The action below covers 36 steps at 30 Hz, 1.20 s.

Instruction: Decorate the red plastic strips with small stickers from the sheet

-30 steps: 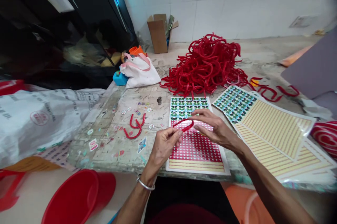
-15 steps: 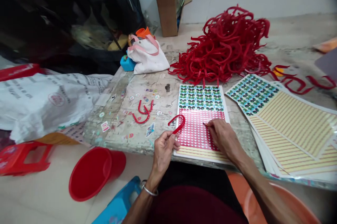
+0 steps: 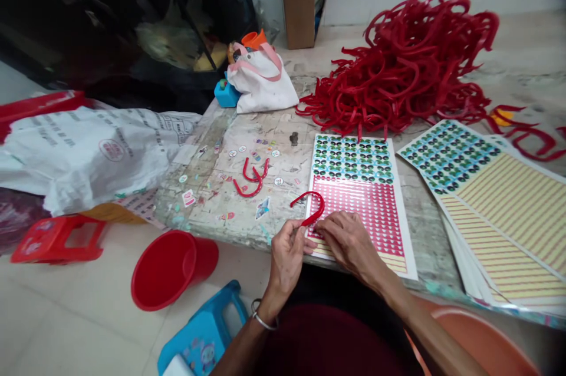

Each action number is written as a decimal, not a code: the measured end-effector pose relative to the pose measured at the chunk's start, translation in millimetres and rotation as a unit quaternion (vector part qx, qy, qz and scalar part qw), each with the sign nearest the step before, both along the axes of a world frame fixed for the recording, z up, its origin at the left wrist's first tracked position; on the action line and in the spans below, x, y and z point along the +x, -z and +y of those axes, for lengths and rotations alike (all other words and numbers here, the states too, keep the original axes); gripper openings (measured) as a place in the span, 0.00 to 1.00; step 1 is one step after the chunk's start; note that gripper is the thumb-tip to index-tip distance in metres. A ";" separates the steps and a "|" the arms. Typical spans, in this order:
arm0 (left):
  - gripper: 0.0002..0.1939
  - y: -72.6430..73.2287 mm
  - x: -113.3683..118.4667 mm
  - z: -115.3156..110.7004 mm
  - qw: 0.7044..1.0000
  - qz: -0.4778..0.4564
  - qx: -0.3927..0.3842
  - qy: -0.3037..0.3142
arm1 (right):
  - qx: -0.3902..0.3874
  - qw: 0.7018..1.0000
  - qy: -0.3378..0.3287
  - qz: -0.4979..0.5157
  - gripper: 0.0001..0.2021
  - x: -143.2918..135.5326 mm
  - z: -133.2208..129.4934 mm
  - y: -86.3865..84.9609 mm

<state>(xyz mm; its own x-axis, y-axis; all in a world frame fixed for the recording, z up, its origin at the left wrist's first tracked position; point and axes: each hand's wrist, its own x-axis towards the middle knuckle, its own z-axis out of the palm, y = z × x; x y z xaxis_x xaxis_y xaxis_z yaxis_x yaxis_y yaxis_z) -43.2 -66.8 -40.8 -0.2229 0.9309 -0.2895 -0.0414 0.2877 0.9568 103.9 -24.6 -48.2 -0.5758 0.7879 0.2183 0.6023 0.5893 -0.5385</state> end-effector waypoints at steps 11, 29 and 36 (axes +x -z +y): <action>0.11 -0.4 0.3 1.5 1.000 0.005 -0.012 -0.001 | 0.015 0.999 -0.017 -0.026 0.08 -1.0 4.7 2.9; 0.12 -0.1 0.9 1.5 1.000 0.012 -0.002 -0.006 | 0.004 0.999 -0.023 -0.027 0.07 -0.1 4.1 4.2; 0.12 -0.9 0.8 3.4 1.000 0.017 -0.008 0.000 | -0.034 0.996 -0.014 0.076 0.03 -6.0 7.8 6.7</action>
